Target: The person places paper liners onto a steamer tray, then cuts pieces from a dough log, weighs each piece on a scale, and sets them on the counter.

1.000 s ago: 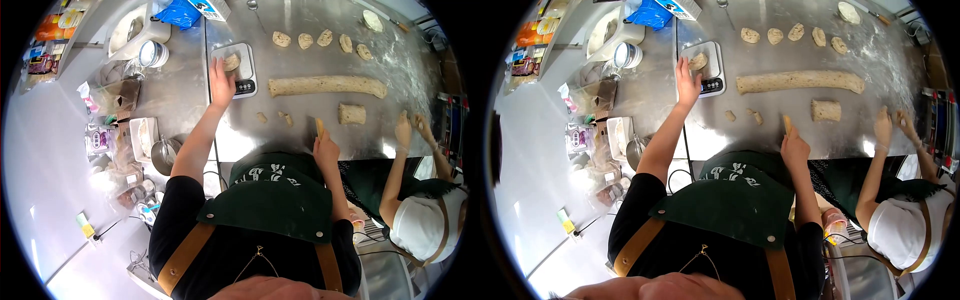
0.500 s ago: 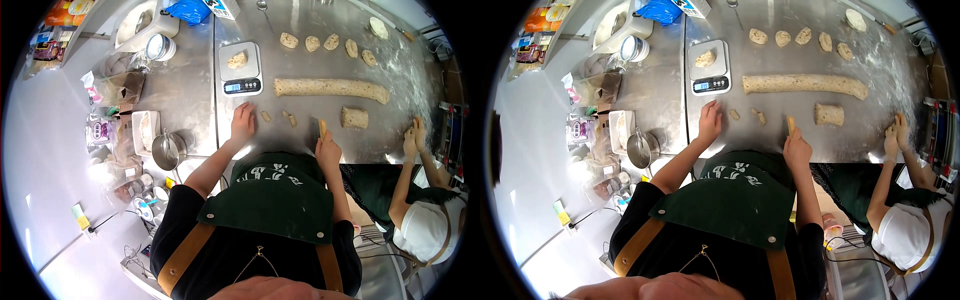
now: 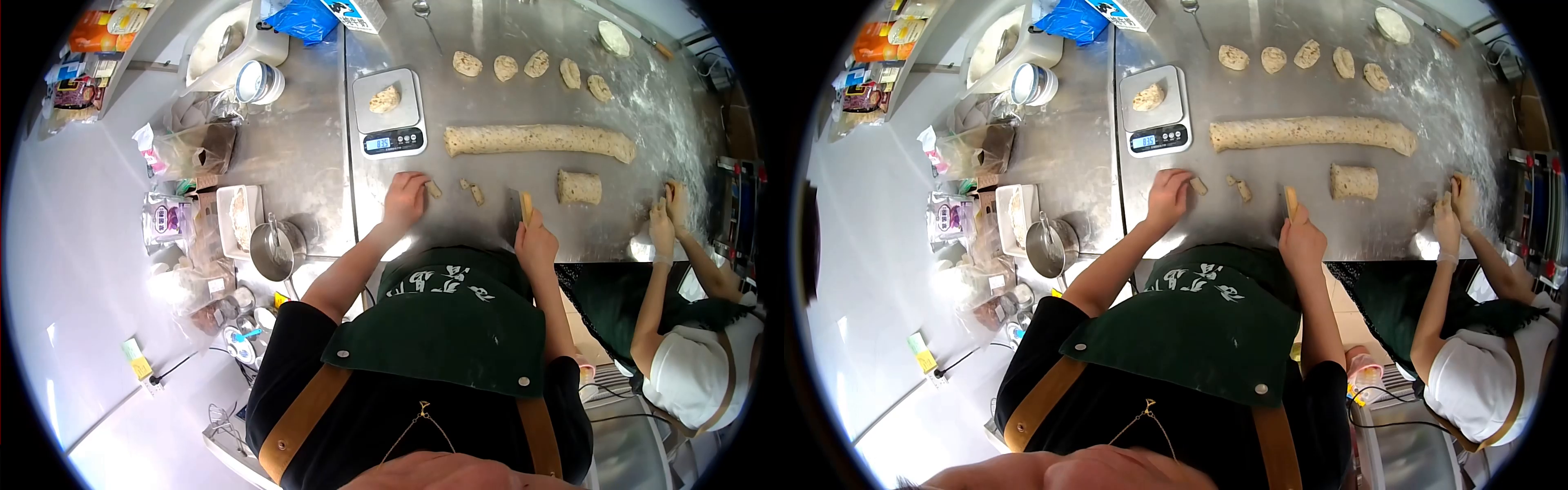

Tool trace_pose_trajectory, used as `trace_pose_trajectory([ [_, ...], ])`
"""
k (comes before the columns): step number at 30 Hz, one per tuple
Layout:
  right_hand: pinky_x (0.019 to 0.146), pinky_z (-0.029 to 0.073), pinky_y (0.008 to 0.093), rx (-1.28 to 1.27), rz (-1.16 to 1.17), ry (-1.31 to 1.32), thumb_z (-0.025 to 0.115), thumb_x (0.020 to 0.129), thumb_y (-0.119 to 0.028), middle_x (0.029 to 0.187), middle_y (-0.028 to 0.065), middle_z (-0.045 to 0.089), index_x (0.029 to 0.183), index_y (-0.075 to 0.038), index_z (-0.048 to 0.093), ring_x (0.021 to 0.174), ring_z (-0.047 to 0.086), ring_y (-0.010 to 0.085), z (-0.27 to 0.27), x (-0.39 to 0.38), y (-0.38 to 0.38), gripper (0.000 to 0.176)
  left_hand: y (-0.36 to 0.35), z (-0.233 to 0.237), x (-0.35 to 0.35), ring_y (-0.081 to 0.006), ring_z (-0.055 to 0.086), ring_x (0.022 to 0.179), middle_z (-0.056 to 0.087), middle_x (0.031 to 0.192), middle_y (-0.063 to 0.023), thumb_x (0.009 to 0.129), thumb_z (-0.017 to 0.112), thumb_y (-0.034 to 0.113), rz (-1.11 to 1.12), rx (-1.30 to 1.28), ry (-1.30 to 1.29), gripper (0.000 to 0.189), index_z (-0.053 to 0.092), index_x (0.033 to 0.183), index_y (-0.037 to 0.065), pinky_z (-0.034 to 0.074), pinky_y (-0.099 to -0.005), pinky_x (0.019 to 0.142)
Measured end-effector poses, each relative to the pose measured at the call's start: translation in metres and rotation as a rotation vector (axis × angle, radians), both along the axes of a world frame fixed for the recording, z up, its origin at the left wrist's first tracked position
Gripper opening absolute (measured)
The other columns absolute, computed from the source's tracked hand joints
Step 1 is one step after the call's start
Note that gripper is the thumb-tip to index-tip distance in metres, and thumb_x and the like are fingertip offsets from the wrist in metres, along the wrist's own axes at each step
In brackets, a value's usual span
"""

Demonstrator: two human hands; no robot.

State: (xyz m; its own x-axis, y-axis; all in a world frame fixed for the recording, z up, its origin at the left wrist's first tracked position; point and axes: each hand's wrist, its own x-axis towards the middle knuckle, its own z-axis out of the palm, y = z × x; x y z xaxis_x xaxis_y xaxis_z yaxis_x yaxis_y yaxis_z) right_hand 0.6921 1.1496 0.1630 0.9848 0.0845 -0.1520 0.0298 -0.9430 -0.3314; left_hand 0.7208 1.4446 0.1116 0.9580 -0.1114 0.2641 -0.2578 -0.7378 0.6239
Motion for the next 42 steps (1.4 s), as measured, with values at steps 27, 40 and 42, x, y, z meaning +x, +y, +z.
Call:
trace_pose_trajectory([
  [27,0.052,0.049,0.0439,0.004,0.004,-0.008,0.057,0.085,-0.018,0.067,0.0158,0.062,0.114,-0.001,0.044,0.058,0.062,0.0341,-0.005,0.004,-0.001,0.036,0.065,0.032,0.154,-0.0308,0.063,0.071,0.064,0.076,-0.0089,0.073,0.065,0.005,0.431,0.355,-0.116,0.010,0.066,0.082,0.009,0.050,-0.0426,0.063],
  [40,0.052,0.049,0.0427,0.040,0.014,-0.049,0.058,0.084,-0.015,0.068,0.0153,0.062,0.112,-0.001,0.046,0.058,0.062,0.0332,-0.004,0.003,0.000,0.034,0.048,0.033,0.071,-0.0310,0.058,0.078,0.056,0.095,-0.0153,0.077,0.060,0.001,0.325,0.107,0.012,0.036,0.061,0.113,0.002,0.048,-0.0389,0.071],
  [42,0.052,0.049,0.0426,0.042,0.014,-0.050,0.058,0.084,-0.015,0.068,0.0154,0.062,0.112,-0.001,0.046,0.058,0.062,0.0332,-0.003,0.004,0.001,0.034,0.034,0.028,0.042,-0.0342,0.058,0.083,0.056,0.097,-0.0167,0.077,0.060,0.004,0.232,0.087,0.100,0.029,0.064,0.106,0.001,0.048,-0.0405,0.073],
])
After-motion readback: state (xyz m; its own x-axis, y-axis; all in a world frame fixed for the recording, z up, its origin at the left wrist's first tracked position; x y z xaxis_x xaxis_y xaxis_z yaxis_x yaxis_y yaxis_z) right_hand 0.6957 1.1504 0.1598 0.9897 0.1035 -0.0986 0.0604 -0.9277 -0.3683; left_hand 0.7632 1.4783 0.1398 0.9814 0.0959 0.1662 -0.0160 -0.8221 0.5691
